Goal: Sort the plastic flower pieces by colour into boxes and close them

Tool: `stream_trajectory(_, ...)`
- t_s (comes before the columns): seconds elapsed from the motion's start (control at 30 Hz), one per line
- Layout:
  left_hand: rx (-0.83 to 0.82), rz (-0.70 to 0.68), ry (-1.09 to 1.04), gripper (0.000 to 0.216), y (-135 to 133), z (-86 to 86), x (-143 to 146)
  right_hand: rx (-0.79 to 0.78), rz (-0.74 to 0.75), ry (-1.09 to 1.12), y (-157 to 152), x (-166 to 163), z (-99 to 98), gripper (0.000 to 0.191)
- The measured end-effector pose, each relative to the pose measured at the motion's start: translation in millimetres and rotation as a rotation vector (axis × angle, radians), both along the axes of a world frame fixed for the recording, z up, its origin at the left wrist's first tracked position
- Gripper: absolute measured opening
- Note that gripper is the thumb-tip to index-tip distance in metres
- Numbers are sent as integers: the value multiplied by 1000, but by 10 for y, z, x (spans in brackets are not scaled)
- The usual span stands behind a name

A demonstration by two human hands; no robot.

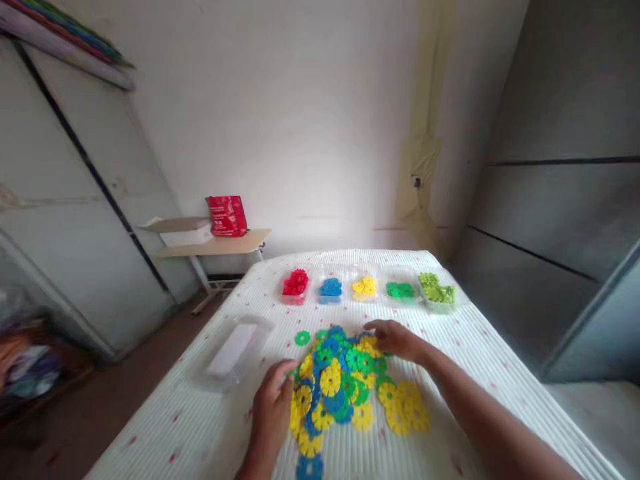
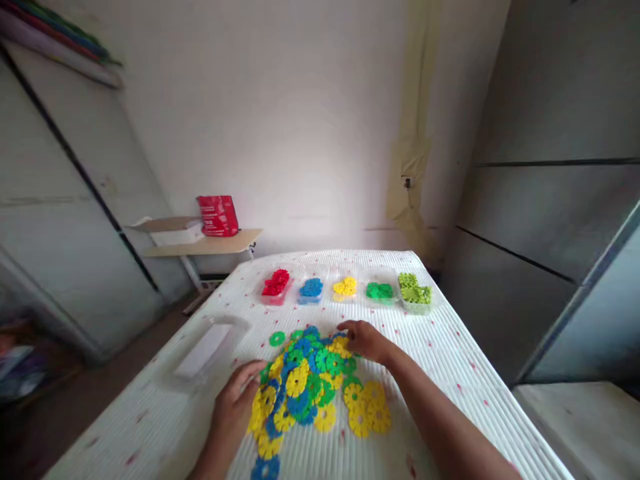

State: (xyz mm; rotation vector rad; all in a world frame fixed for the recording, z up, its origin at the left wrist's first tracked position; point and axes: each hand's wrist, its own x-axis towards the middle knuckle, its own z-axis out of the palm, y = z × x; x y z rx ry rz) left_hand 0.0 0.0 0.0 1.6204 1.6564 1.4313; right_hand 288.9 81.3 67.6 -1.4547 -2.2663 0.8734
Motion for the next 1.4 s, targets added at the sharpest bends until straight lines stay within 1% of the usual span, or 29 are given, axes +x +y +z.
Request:
stream_trajectory(0.13, 3, 12, -16, 28, 9, 19, 25, 40, 24, -134, 89, -112, 68, 46)
stream_trajectory(0.23, 1, 15, -13, 27, 2, 44, 36, 94, -4, -190, 94, -148, 75, 39)
stream_trajectory(0.33, 10, 25, -11, 27, -2, 67, 46, 169, -29, -186, 66, -139, 43, 35)
stream_trajectory(0.4, 11, 27, -14, 27, 1, 71, 50, 236, -43, -163, 42, -115, 23, 27)
stream_trajectory(0.47, 5, 26, -16, 26, 6, 65, 52, 271, -64, -140, 18, -82, 25, 19)
stream_trajectory(0.53, -6, 24, -19, 26, 9, 55, 52, 227, -79, -112, 5, -48, 59, 13)
stream_trajectory(0.63, -15, 20, -30, 26, 4, 49, 51, 25, -72, -33, 46, -17, 185, 13)
stream_trajectory(0.67, -14, 19, -33, 26, 2, 52, 52, -20, -77, 3, 83, -16, 246, 14)
stream_trajectory(0.73, -11, 23, -38, 27, -2, 60, 54, -25, -144, 93, 195, -31, 385, 12)
stream_trajectory(0.83, -7, 38, -42, 27, 1, 74, 55, 79, -346, 306, 405, -70, 579, 10)
stream_trajectory(0.9, -3, 43, -38, 26, 5, 82, 55, 145, -477, 384, 509, -83, 644, 17)
stream_trajectory(0.93, 1, 43, -31, 26, 5, 86, 56, 175, -513, 379, 534, -80, 647, 20)
stream_trajectory(0.97, 6, 43, -19, 26, 2, 93, 59, 206, -530, 350, 537, -71, 628, 20)
stream_trajectory(1.03, 28, 38, 23, 25, -12, 112, 72, 286, -503, 263, 480, -27, 527, 17)
stream_trajectory(1.1, 61, 21, 82, 24, -34, 139, 94, 385, -418, 169, 353, 49, 357, 15)
stream_trajectory(1.2, 105, 4, 172, 23, -73, 190, 128, 507, -285, 28, 114, 210, 47, 18)
stream_trajectory(1.23, 115, 4, 205, 23, -86, 208, 139, 515, -259, -5, 41, 267, -49, 20)
stream_trajectory(1.3, 128, 5, 290, 23, -116, 254, 165, 479, -242, -36, -71, 369, -207, 22)
stream_trajectory(1.4, 150, -1, 439, 20, -168, 347, 244, 423, -286, -22, -134, 454, -332, 22)
